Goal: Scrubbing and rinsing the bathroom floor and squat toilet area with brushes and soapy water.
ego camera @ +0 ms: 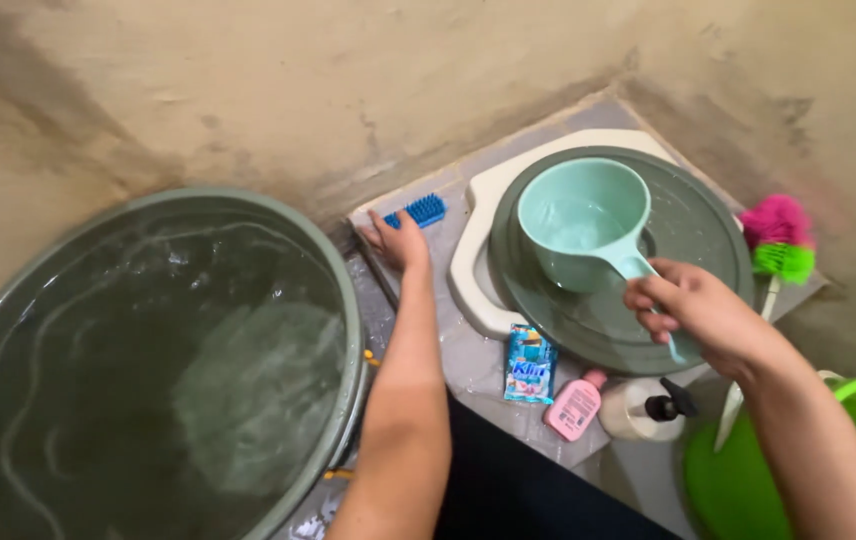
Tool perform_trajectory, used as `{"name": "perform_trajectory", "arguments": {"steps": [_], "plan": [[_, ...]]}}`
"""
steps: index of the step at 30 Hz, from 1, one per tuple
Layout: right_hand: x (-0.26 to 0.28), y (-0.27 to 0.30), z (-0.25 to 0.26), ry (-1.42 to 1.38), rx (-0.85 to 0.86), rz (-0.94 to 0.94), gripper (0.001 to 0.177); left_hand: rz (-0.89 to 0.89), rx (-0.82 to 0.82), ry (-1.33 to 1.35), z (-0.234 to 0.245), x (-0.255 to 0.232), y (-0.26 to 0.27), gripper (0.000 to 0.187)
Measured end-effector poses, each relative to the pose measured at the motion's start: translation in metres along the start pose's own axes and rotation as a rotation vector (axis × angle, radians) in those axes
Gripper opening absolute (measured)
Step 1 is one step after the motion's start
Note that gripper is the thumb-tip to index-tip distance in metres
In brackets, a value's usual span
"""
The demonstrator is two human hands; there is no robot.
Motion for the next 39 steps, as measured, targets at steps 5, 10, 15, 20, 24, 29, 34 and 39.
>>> {"name": "perform_trajectory", "arguments": {"steps": [5,10,15,20,24,29,34,39], "plan": [[-0.003,0.037,0.008,0.024,-0.081,-0.087,0.024,-0.352,0.320,-0.637,0.013,-0.046,0.035,0.062],[-0.014,0.058,0.015,-0.026,-0.096,-0.102,0.032,-0.479,0.508,-0.839,-0.017,-0.021,0.022,0.064],[-0.018,0.074,0.023,-0.034,-0.138,-0.109,0.046,-0.517,0.387,-0.895,-0.024,-0.032,-0.006,0.068],[-0.071,0.107,0.069,-0.200,-0.110,0.037,0.056,-0.557,0.313,-0.800,-0.031,-0.069,0.000,0.069],[-0.107,0.153,0.094,-0.317,-0.135,0.060,0.057,-0.773,0.418,-0.393,-0.015,-0.146,0.087,0.023],[-0.132,0.170,0.105,-0.240,-0.252,0.014,0.046,-0.789,0.839,-0.602,0.009,-0.134,0.191,0.020],[-0.133,0.184,0.104,-0.202,-0.254,0.029,0.042,-0.864,1.024,-0.849,0.036,-0.092,0.225,0.047],[-0.150,0.187,0.110,-0.316,-0.224,0.042,0.044,-1.021,1.087,-0.500,0.076,-0.108,0.307,0.050]]}}
Point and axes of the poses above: each hand's wrist, its own y-axis away from the middle knuckle, its own z-axis out of the back of the hand, x = y × z, the point moved 5 cm from there along -y, towards the middle knuckle, and after that the axes turned 3 degrees about -z, right-handed, at the moved point
